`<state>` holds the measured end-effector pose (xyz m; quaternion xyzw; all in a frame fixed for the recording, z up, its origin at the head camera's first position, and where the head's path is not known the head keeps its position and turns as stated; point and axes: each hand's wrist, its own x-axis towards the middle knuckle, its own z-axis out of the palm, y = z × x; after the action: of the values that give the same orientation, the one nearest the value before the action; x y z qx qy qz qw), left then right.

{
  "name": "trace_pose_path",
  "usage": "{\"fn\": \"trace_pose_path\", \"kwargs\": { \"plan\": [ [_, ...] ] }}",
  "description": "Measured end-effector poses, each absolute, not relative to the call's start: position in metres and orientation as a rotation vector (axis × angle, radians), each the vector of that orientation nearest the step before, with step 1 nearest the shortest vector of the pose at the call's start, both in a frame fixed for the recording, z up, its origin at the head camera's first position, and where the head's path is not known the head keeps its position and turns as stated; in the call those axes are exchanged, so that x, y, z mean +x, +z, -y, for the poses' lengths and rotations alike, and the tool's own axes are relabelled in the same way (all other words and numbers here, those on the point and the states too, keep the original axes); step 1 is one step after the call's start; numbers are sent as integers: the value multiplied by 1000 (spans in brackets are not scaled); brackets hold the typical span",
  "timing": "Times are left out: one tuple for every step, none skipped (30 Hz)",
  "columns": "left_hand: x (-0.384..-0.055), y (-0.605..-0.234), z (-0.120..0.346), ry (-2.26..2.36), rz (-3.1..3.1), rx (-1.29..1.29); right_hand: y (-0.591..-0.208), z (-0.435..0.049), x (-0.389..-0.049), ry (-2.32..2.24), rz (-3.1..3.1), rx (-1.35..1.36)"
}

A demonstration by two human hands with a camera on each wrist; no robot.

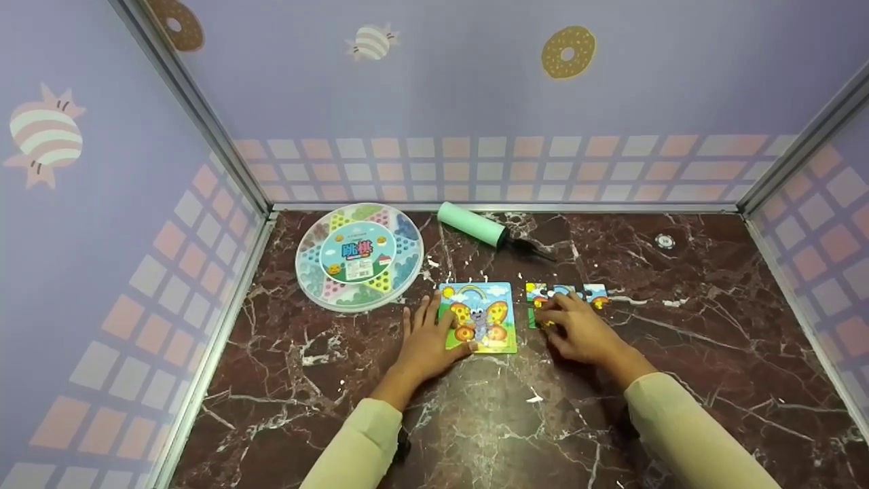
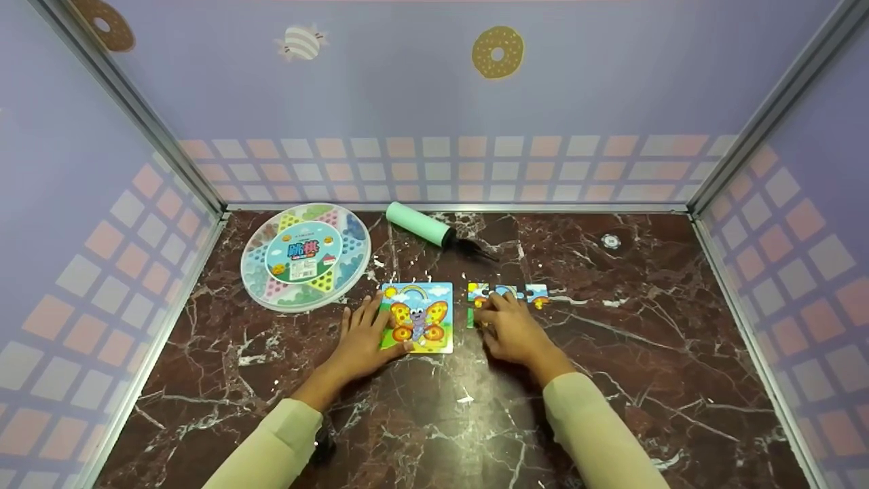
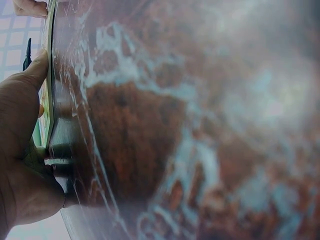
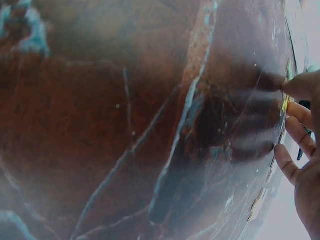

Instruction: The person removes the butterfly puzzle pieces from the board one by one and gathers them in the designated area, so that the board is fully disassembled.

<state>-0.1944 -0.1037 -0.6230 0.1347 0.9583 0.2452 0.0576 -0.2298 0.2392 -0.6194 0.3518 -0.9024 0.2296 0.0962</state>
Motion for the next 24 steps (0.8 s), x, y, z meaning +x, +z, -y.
{"fn": "trace_pose_path", "kwargs": {
  "plan": [
    [-194, -623, 104, 743, -2902, 405, -620, -239, -230, 682, 2678, 1044],
    [-194, -623, 104, 746, -2899, 402, -620, -239, -230, 681, 2683, 1044],
    [-195, -624, 104, 756, -2900, 406, -619, -239, -230, 682, 2687, 1042],
    [-195, -627, 104, 766, -2902, 407, -619, -239, -230, 683, 2692, 1039],
    [-196, -629, 105, 777, -2904, 407, -618, -239, -230, 687, 2692, 1038],
    [-197, -632, 105, 791, -2904, 406, -618, -239, -230, 688, 2690, 1037],
    [-198, -635, 105, 805, -2902, 406, -618, -239, -230, 688, 2690, 1036],
    [-199, -637, 106, 814, -2900, 404, -617, -239, -230, 685, 2694, 1031],
    [-199, -639, 106, 820, -2901, 406, -616, -238, -230, 684, 2697, 1028],
    [-200, -639, 106, 821, -2901, 407, -616, -238, -230, 682, 2706, 1021],
    [-199, -637, 106, 824, -2901, 414, -616, -238, -230, 681, 2716, 1017],
    [-199, -635, 106, 821, -2900, 415, -616, -238, -230, 676, 2727, 1011],
    [-198, -633, 106, 812, -2901, 418, -615, -237, -230, 672, 2739, 1005],
    [-197, -631, 105, 801, -2901, 418, -614, -237, -230, 666, 2751, 998],
    [-197, -629, 105, 788, -2903, 419, -614, -236, -231, 662, 2760, 994],
    [-196, -627, 105, 780, -2905, 420, -613, -235, -231, 659, 2770, 987],
    [-196, -626, 105, 765, -2904, 416, -613, -235, -231, 652, 2775, 985],
    [-196, -625, 105, 754, -2905, 413, -612, -234, -231, 646, 2781, 981],
    [-195, -625, 104, 748, -2905, 412, -612, -233, -231, 641, 2787, 978],
    [-195, -624, 104, 747, -2906, 412, -611, -233, -231, 636, 2792, 975],
    [-195, -624, 104, 752, -2910, 416, -611, -232, -231, 635, 2797, 974],
    [-195, -624, 104, 760, -2914, 420, -610, -231, -231, 636, 2799, 975],
    [-195, -624, 104, 768, -2912, 418, -610, -230, -231, 638, 2799, 978],
    [-195, -624, 104, 777, -2913, 420, -610, -229, -231, 641, 2798, 979]
  ]
}}
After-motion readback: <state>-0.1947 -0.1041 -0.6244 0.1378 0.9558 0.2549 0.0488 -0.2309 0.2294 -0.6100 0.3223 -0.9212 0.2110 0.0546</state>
